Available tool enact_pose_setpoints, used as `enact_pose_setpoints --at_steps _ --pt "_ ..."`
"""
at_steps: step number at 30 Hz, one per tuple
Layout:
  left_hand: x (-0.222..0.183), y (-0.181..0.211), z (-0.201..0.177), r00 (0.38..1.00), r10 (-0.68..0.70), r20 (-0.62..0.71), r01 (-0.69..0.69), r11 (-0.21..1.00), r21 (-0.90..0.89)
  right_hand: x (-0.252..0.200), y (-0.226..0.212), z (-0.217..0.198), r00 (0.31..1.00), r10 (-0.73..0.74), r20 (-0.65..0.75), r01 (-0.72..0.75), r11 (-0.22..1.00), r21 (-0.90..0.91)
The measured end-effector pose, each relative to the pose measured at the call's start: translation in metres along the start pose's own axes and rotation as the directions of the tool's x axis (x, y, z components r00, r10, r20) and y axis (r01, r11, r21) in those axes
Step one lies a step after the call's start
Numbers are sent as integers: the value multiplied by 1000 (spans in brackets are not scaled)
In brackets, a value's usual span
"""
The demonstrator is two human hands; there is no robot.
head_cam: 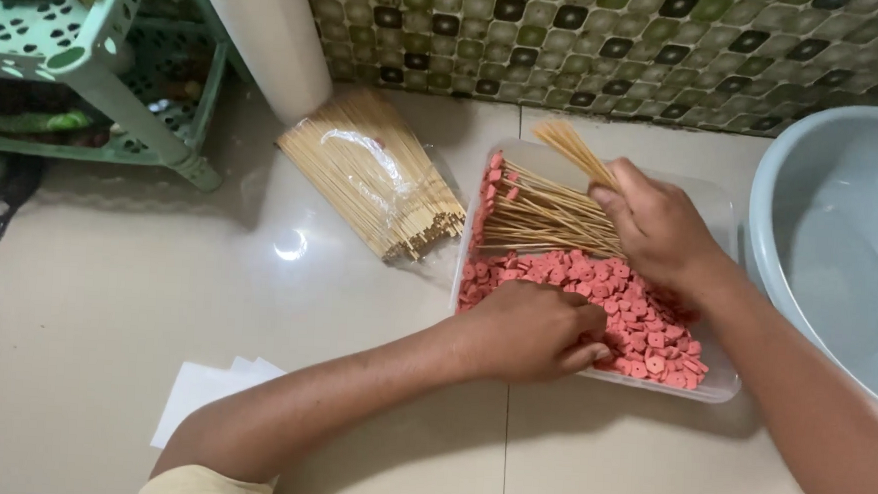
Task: Skewering small pink food pieces onto wooden sticks for food preparation.
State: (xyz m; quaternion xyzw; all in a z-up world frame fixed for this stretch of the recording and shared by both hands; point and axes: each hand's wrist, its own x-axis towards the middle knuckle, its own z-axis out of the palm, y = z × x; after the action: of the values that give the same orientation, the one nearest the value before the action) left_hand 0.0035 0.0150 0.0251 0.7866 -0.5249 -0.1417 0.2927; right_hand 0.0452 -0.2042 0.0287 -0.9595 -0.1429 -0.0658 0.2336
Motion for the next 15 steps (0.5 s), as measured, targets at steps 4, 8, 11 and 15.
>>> enact_pose_setpoints --at_steps 4,8,11,15 --pt "-1 2 -5 999 -36 14 36 999 -9 -27 -21 -14 970 163 180 -175 983 52" --pt "8 -2 -7 991 -126 42 129 990 -59 -50 -9 -16 881 266 392 -276 961 -30" --pt "13 -7 0 986 -166 24 167 983 -75 -63 -8 -17 808 361 466 -329 932 -152" --pt "12 -12 2 991 -122 -55 116 988 -98 -69 -9 -18 799 384 463 -323 923 -209"
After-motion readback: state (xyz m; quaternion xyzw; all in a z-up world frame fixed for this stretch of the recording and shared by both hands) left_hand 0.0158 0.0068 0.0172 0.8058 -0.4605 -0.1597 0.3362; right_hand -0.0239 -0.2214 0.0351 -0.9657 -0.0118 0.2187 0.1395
